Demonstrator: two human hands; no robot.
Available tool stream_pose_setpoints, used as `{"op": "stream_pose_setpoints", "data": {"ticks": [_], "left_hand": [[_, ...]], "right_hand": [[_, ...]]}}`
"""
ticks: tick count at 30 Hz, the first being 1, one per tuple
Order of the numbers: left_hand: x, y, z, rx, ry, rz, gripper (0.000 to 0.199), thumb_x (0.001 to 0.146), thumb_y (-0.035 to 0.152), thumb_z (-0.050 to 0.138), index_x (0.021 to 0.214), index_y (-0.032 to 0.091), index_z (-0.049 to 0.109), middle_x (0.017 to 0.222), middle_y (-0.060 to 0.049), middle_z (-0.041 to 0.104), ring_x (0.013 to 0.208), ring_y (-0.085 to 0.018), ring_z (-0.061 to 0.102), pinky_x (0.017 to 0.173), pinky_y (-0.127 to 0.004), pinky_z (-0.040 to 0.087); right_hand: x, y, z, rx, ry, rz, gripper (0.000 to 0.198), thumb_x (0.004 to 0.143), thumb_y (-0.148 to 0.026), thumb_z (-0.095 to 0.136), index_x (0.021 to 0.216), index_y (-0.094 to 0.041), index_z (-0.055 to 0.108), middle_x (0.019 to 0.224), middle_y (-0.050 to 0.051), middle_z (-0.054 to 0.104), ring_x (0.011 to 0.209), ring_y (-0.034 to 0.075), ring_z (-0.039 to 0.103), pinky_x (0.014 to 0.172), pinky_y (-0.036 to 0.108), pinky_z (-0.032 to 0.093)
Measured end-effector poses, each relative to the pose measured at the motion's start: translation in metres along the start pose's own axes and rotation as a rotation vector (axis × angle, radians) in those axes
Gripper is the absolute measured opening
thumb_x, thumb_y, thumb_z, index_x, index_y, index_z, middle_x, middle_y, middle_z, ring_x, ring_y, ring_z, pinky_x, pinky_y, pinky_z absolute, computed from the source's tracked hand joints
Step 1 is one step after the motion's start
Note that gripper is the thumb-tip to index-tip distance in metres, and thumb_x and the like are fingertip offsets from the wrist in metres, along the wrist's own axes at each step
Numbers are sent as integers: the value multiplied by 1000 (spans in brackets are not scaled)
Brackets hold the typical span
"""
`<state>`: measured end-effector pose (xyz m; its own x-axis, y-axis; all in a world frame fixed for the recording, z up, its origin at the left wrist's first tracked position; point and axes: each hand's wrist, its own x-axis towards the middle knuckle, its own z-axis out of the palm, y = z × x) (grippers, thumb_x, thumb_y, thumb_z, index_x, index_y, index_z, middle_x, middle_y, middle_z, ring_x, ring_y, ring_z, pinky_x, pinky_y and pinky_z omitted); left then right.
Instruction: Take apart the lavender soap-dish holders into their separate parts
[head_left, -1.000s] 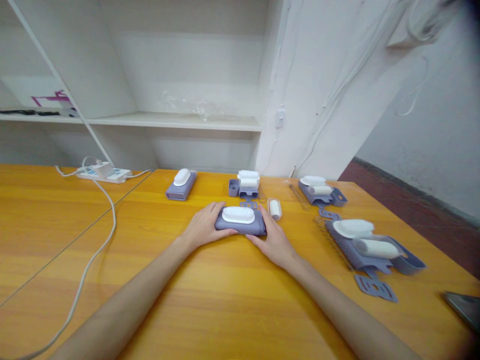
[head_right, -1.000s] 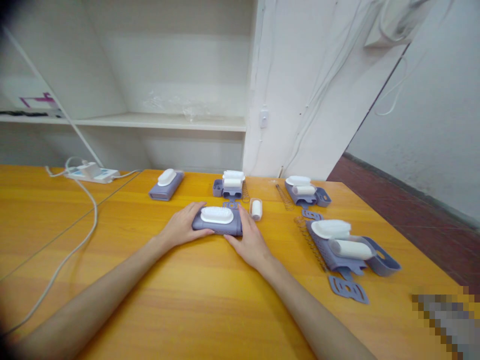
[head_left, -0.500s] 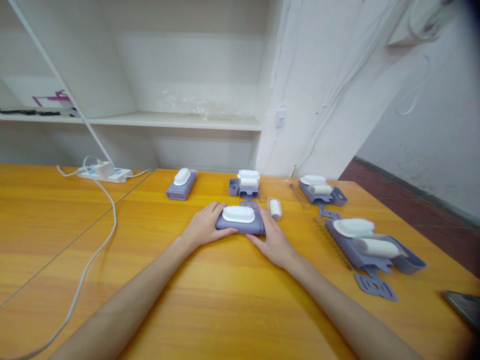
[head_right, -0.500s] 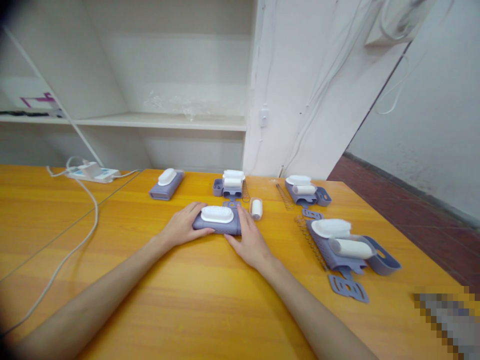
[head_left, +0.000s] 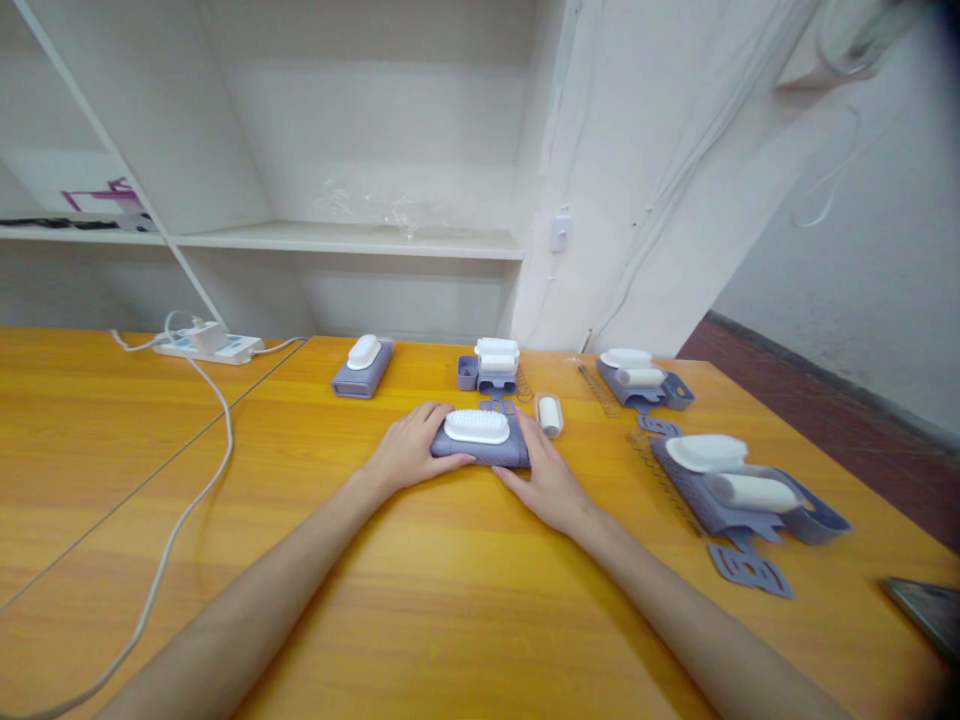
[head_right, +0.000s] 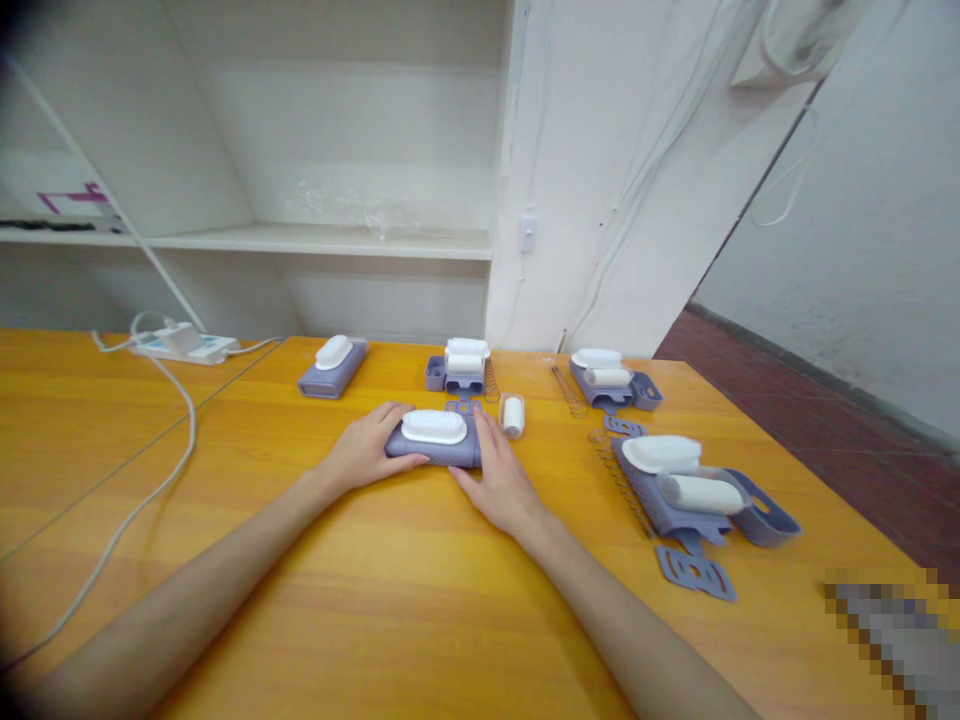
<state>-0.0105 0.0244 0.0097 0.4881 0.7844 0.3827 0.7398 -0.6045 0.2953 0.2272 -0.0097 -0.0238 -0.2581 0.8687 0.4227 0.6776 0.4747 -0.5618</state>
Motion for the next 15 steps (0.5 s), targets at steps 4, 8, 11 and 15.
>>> {"op": "stream_pose_setpoints", "data": {"ticks": [4, 8, 11, 15], "left_hand": [[0, -2, 0, -20, -11, -23, 61, 76, 62, 56, 122, 22, 47, 114, -8, 56, 107, -25, 54, 92, -36, 44], [1, -1, 1, -123, 29, -41, 52, 82, 53, 55, 123, 22, 49, 121, -8, 52, 113, -24, 50, 99, -37, 40], [6, 5, 2, -235, 66, -22, 46, 83, 47, 56, 120, 21, 52, 124, -9, 51, 117, -22, 48, 102, -36, 38], [19, 14, 3, -282, 74, 27, 44, 80, 46, 61, 117, 21, 57, 120, -8, 57, 115, -22, 50, 101, -36, 38]], "right_hand": [[0, 0, 0, -2, 0, -4, 82, 80, -29, 61, 146, -25, 13, 149, 8, 26, 137, 23, 24, 113, 43, 24], [1, 0, 0, 0, 0, -4, 83, 80, -29, 61, 147, -26, 12, 149, 8, 26, 137, 23, 24, 113, 44, 24], [1, 1, 0, -1, -4, -4, 82, 80, -29, 61, 146, -25, 13, 149, 8, 25, 137, 23, 24, 113, 44, 24], [0, 1, 1, -5, -8, -5, 81, 81, -29, 61, 146, -24, 14, 149, 9, 25, 138, 21, 23, 114, 42, 23]]}}
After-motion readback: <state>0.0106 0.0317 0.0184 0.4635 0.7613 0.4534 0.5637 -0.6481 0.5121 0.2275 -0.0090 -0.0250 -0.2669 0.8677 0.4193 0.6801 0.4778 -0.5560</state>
